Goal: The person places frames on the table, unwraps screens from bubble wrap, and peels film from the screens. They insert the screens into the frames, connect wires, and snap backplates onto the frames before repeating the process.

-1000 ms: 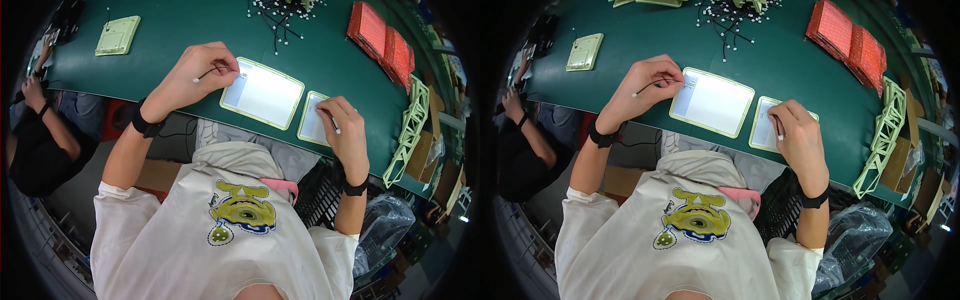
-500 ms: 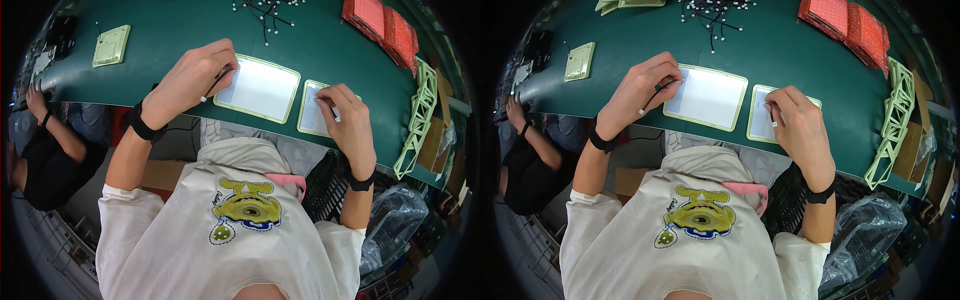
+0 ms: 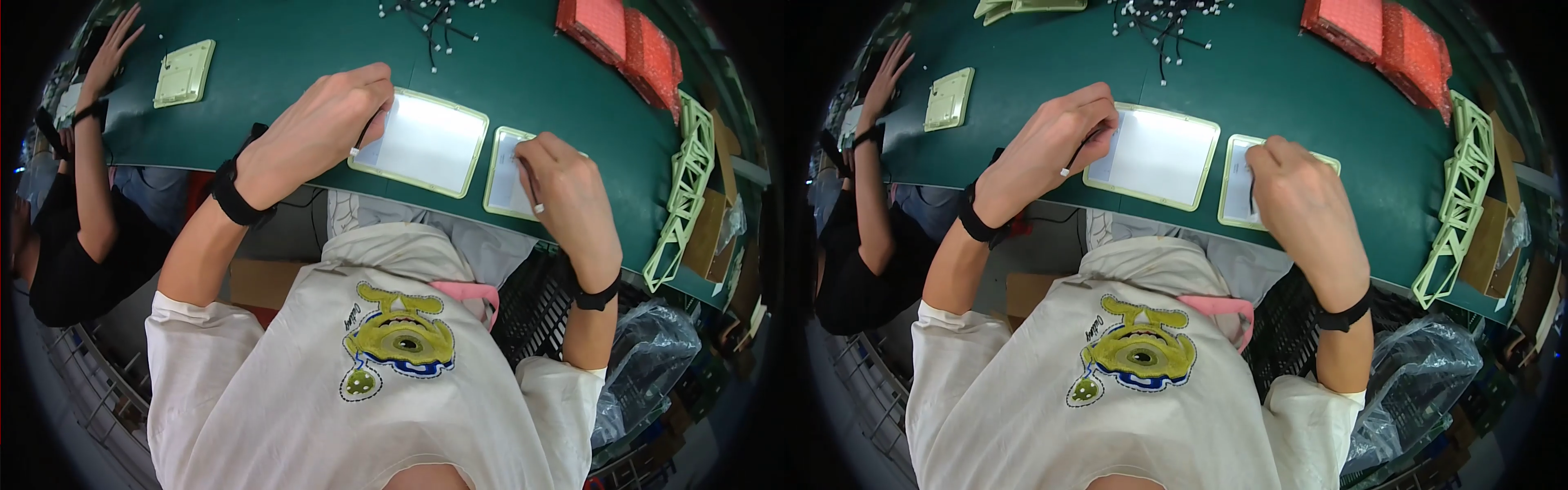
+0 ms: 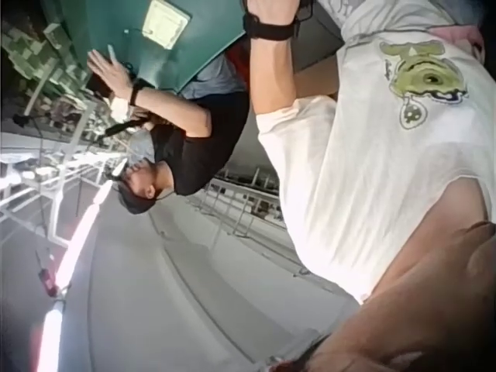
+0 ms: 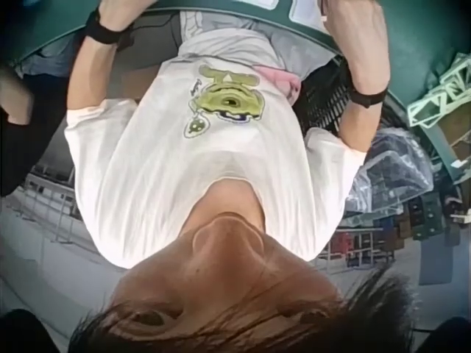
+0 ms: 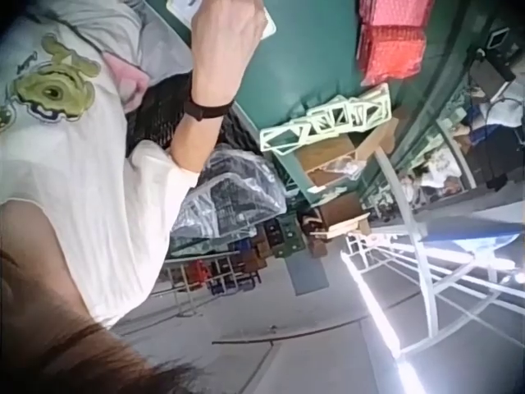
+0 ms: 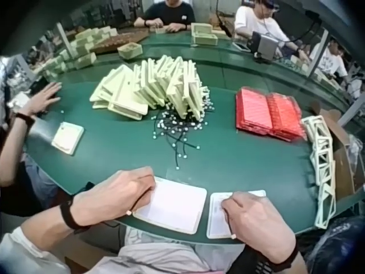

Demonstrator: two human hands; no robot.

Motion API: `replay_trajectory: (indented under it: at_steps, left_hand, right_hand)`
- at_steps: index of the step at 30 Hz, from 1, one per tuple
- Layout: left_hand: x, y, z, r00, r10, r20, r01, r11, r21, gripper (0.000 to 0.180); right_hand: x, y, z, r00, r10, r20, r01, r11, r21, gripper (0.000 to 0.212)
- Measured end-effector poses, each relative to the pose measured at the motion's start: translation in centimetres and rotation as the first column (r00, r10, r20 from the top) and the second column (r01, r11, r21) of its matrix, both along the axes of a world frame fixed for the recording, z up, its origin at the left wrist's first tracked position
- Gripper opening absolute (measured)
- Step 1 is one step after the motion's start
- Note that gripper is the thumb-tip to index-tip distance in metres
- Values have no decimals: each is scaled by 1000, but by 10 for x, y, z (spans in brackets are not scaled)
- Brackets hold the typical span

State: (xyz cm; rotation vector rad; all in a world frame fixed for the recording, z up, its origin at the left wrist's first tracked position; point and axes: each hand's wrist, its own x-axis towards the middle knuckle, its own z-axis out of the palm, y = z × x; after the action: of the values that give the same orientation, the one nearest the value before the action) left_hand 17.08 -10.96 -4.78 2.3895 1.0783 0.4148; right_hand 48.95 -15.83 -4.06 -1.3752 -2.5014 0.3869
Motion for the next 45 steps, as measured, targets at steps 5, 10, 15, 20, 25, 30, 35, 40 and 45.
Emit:
replay_trajectory:
  at_steps: [5,10,15,20,25,30,35,40,45]
  left_hand:
    - [-4,-4,2,999,4,38,-4,1000,5,6]
    - [-3,-10,1,991,81,103,-74,995,-69,7]
    - [-8,-9,-4,984,94,151,-87,995,-54,13]
    - [-9,-8,-7,983,69,169,-66,998,-24,18]
    - [-11,-13,-6,980,116,164,-111,993,-41,17]
    - [-13,-14,-4,976,132,172,-117,988,-96,16]
    - [-11,-16,-4,959,138,247,-106,984,-140,17]
    - [-14,-18,2,914,186,361,-98,964,-247,19]
    - [-9,-15,3,875,260,407,-78,908,-412,18]
  right_hand:
    - [-11,-4,10,993,49,106,-49,999,-5,15]
    - [-1,6,9,991,80,108,-72,995,-76,18]
    - [6,85,48,996,19,-87,-33,985,-169,31]
    - [-30,199,11,948,-90,-304,112,992,55,38]
    - [-67,229,-13,929,-213,-304,294,922,251,43]
    - [-65,228,-20,915,-282,-290,370,871,323,37]
    - [-25,234,-10,708,-426,-563,524,851,15,31]
    - [5,215,16,359,-570,-739,552,768,-324,27]
    - [51,198,14,512,-487,-708,691,723,2,26]
